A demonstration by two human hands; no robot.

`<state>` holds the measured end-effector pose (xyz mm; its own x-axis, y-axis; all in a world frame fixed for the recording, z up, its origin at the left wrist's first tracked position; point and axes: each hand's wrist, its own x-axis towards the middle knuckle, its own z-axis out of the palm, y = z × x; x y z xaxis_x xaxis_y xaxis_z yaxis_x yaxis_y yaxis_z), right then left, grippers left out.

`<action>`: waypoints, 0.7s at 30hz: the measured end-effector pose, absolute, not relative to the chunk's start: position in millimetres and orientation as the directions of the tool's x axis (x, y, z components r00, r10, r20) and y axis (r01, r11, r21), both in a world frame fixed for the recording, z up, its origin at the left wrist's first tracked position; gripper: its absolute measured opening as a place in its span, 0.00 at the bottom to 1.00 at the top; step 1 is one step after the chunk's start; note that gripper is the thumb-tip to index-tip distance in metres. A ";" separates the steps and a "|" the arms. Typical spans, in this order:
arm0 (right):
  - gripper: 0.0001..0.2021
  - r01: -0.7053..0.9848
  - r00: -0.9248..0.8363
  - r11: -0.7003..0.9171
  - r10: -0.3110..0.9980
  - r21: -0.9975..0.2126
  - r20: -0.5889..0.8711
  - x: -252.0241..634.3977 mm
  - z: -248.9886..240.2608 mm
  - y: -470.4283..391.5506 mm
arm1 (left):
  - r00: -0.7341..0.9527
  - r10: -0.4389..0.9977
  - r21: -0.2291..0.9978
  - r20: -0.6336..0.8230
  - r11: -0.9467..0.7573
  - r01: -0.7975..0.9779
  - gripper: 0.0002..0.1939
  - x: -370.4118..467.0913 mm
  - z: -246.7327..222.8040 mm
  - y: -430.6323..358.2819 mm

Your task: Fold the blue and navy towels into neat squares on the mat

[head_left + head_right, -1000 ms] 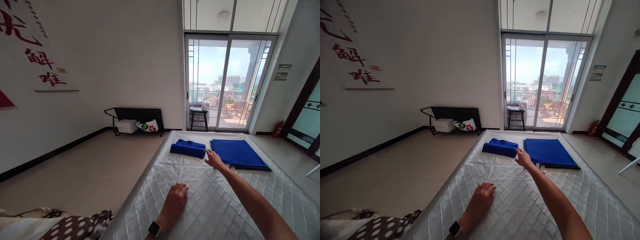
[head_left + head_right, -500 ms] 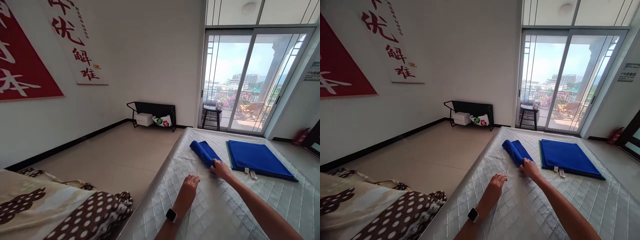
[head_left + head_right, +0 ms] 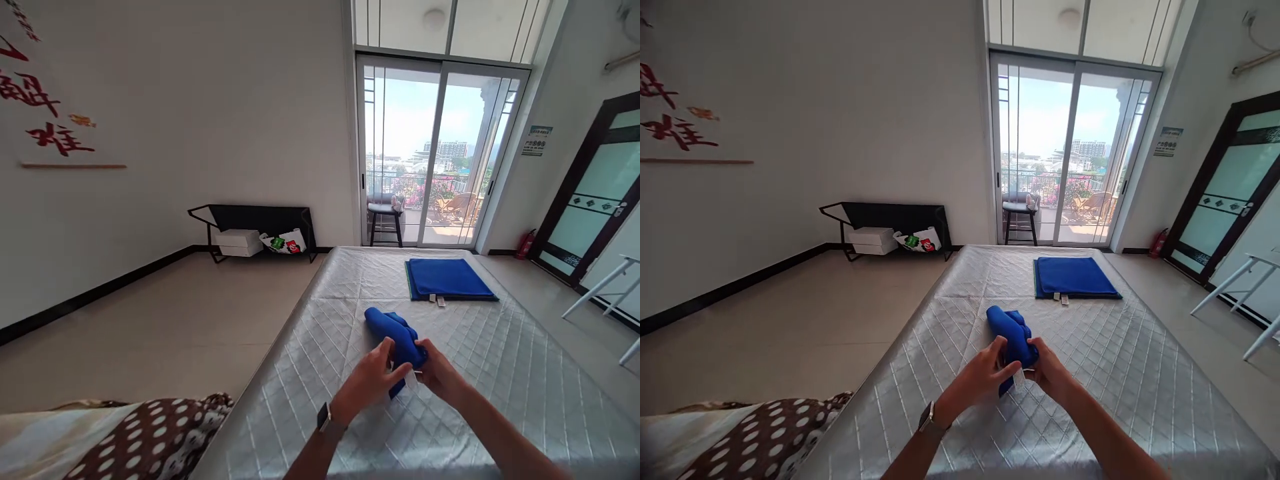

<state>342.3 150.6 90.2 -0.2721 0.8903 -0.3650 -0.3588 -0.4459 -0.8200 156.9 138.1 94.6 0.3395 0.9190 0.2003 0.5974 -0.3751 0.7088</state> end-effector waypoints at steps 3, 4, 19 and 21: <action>0.13 -0.404 -0.226 -0.398 0.916 -0.824 -0.332 347.6 83.8 119.5 | 0.266 0.926 0.659 0.268 -0.378 0.651 0.29 172.1 76.0 96.4; 0.13 -0.401 -0.202 -0.382 0.923 -0.833 -0.326 349.1 79.2 110.4 | 0.248 0.922 0.641 0.298 -0.386 0.663 0.28 174.7 68.1 85.1; 0.27 -0.158 -0.124 -0.134 0.986 -0.978 -0.115 387.9 43.1 9.6 | 0.410 0.713 0.379 0.568 -0.669 0.639 0.16 194.9 37.9 -5.1; 0.26 -0.118 -0.121 -0.098 0.989 -0.988 -0.084 390.5 44.1 4.6 | 0.412 0.719 0.391 0.560 -0.668 0.634 0.16 195.3 36.6 -5.8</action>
